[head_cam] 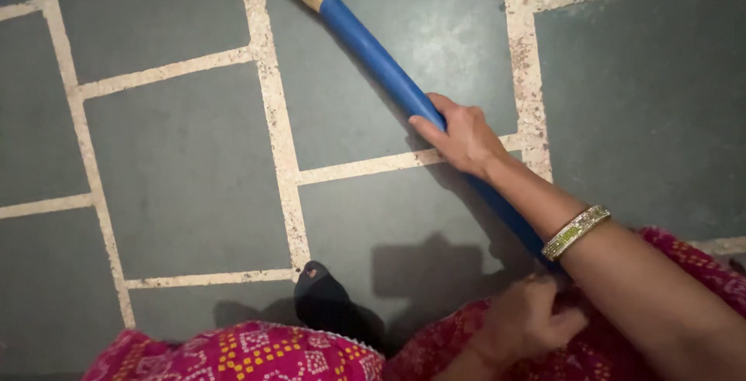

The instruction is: The person sweeps a tiled floor using a long-handled broom. They move the broom back and forth across the grey tiles, covering a section of the floor near a green mat and a table.

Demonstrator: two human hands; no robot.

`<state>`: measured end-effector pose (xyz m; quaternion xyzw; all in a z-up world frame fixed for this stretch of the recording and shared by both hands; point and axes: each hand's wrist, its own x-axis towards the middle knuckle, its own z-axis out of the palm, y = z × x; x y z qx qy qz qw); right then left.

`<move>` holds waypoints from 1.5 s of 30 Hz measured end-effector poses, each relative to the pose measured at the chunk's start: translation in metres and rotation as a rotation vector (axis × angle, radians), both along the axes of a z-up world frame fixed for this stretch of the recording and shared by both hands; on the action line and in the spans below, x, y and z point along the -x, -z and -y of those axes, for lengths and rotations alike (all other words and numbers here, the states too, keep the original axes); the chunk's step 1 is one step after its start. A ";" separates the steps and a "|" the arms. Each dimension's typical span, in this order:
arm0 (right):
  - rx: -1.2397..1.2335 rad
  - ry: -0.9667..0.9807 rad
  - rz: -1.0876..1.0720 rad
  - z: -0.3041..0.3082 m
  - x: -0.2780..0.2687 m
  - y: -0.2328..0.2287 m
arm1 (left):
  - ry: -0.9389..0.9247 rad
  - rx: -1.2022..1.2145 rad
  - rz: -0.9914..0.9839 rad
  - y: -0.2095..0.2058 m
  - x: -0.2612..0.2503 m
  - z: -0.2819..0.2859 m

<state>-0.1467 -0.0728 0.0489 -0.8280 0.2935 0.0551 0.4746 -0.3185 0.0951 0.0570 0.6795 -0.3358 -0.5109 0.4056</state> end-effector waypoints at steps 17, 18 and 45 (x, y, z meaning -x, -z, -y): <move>0.407 -0.155 -0.564 0.111 -0.004 -0.037 | -0.051 0.108 -0.049 -0.015 -0.074 0.044; 0.309 -0.141 -0.655 0.098 -0.002 -0.039 | -0.067 0.107 -0.049 -0.014 -0.083 0.050; 0.018 0.643 0.093 -0.068 0.017 0.062 | -0.870 0.143 -0.254 0.056 -0.206 0.043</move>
